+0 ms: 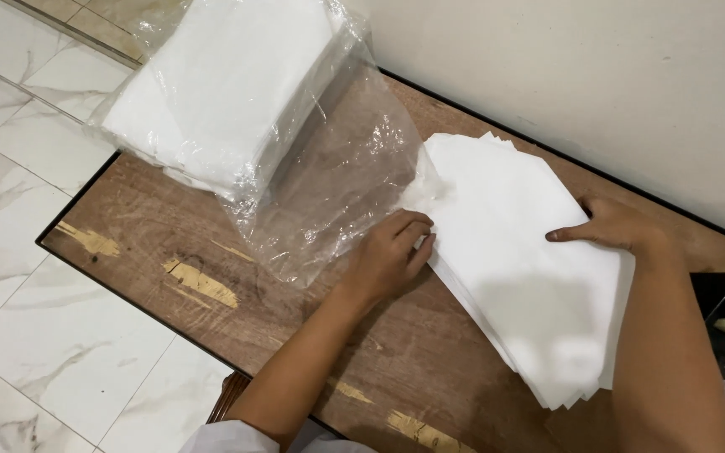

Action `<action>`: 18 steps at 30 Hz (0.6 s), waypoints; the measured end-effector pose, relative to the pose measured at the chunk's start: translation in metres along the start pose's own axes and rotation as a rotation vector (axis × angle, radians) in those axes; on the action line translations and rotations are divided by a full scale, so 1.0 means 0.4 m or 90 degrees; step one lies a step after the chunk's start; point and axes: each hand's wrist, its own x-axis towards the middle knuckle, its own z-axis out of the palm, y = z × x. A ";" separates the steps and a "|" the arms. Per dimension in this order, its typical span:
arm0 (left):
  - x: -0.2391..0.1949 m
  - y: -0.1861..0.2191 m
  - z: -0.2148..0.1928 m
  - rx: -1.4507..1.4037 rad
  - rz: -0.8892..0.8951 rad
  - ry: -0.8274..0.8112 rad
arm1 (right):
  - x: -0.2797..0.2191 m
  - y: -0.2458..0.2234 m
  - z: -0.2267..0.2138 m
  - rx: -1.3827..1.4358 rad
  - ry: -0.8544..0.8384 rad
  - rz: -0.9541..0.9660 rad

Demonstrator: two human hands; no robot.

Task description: Folding stacks of white bags and inserting them into clear plastic sleeves for packaging.

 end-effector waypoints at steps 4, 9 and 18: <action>-0.011 0.032 0.001 0.005 0.054 0.024 | 0.011 0.013 0.008 -0.013 0.015 0.030; -0.004 0.006 -0.017 0.145 -0.150 -0.036 | -0.022 0.000 0.015 0.042 0.013 0.014; -0.078 -0.089 -0.021 0.202 -0.495 -0.346 | -0.041 0.007 0.021 0.031 0.009 0.012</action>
